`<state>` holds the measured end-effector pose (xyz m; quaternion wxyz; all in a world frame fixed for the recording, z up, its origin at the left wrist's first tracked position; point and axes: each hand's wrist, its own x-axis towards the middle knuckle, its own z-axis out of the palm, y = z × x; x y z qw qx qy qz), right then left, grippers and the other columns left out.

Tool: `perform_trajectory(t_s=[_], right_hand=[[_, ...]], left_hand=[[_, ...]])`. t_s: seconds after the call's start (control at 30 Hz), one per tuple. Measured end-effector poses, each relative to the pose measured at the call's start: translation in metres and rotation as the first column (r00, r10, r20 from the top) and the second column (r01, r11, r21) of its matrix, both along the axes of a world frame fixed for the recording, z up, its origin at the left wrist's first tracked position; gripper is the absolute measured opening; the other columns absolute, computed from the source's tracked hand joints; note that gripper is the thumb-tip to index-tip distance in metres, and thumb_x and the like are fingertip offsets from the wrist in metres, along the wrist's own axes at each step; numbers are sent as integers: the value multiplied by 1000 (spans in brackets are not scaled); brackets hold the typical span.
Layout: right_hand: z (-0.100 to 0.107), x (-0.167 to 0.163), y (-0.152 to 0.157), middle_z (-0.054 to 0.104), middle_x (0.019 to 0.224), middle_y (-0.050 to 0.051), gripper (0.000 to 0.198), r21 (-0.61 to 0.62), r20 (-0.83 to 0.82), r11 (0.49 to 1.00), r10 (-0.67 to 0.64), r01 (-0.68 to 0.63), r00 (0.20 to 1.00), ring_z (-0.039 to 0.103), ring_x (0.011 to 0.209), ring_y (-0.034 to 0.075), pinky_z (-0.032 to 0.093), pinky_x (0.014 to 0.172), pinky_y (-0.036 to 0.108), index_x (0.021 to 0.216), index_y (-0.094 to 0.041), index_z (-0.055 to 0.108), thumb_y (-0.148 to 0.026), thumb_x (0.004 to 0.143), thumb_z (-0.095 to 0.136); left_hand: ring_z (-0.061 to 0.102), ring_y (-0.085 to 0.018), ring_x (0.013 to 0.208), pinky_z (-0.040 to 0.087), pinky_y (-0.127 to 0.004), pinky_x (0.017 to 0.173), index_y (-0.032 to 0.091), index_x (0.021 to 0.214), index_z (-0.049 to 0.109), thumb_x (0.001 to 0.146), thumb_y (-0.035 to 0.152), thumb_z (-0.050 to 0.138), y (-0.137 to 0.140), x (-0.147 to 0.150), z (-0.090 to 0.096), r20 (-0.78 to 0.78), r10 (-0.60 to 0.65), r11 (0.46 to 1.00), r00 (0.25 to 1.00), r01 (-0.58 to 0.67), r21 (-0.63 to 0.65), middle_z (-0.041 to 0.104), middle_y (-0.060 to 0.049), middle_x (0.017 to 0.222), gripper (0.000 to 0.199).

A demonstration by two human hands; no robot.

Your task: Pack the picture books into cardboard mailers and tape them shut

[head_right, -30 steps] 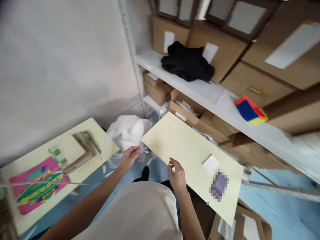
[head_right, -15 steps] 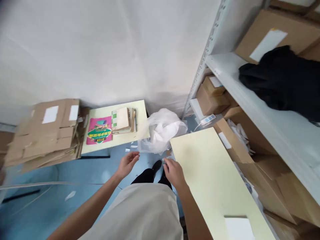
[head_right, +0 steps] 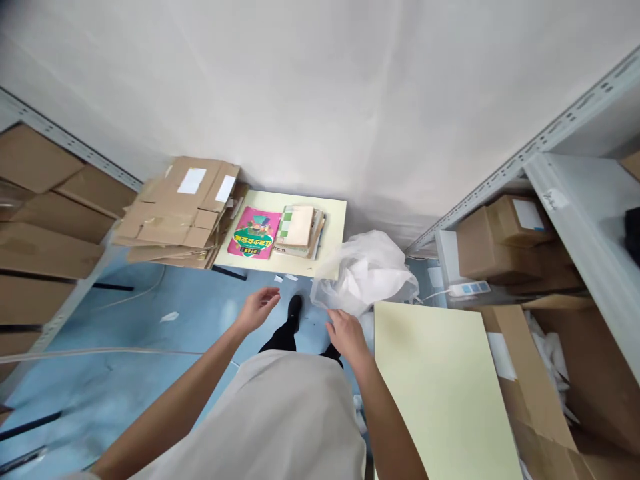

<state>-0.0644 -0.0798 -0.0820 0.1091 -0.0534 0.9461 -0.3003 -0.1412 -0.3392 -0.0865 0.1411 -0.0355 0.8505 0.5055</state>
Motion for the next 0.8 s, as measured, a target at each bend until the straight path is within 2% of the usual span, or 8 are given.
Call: perform_trajectory(t_s=[0.13, 0.23, 0.37, 0.47, 0.57, 0.7, 0.8], right_hand=[[-7, -40, -33, 69, 109, 10, 32, 58, 48, 994, 90, -92, 995, 65, 100, 25, 48, 86, 35, 118, -22, 63, -21, 89, 49], [-11, -74, -63, 69, 110, 10, 32, 84, 81, 989, 114, -120, 990, 64, 103, 24, 48, 89, 34, 118, -22, 62, -20, 89, 49], [-20, -118, -112, 69, 109, 13, 31, 111, 159, 979, 151, -170, 976, 64, 104, 27, 49, 89, 37, 116, -18, 64, -20, 88, 50], [-32, -146, -150, 69, 108, 14, 33, 106, 244, 974, 171, -201, 955, 64, 104, 29, 49, 88, 38, 118, -18, 64, -20, 86, 53], [-50, -168, -181, 67, 118, 13, 43, 18, 289, 987, 148, -160, 946, 62, 112, 28, 47, 94, 39, 127, -20, 57, -21, 84, 56], [-75, -193, -212, 52, 139, 16, 57, -119, 338, 993, 62, -23, 939, 48, 131, 28, 38, 107, 43, 136, -17, 47, -25, 81, 59], [-92, -211, -231, 45, 143, 18, 71, -157, 395, 982, -35, 105, 918, 40, 136, 30, 36, 108, 46, 141, -15, 39, -30, 76, 65]], left_hand=[[68, -25, 89, 53, -39, 77, 17, 100, 66, 78, 45, 56, -22, -36, -17, 30, -22, 999, 999, 23, -29, 72, -12, 99, 37], [65, -27, 96, 52, -43, 85, 17, 102, 67, 78, 41, 56, -45, -71, -33, -4, -49, 992, 999, 48, -114, 70, -13, 105, 35], [60, -30, 110, 45, -46, 98, 17, 103, 67, 79, 38, 56, -87, -120, -53, -83, -56, 969, 995, 34, -246, 67, -14, 111, 33], [55, -33, 119, 42, -47, 103, 16, 109, 65, 79, 36, 57, -122, -152, -68, -68, -53, 941, 996, 27, -337, 63, -16, 119, 37], [43, -35, 131, 39, -49, 105, 15, 125, 55, 80, 36, 57, -148, -177, -81, 20, -65, 910, 998, 67, -409, 53, -19, 135, 50], [29, -36, 140, 37, -51, 105, 11, 140, 38, 84, 36, 54, -163, -199, -97, 151, -37, 876, 988, 105, -470, 34, -23, 149, 64], [35, -36, 137, 38, -50, 104, 12, 139, 40, 84, 34, 53, -165, -209, -108, 217, -8, 879, 976, 110, -464, 37, -23, 147, 61]])
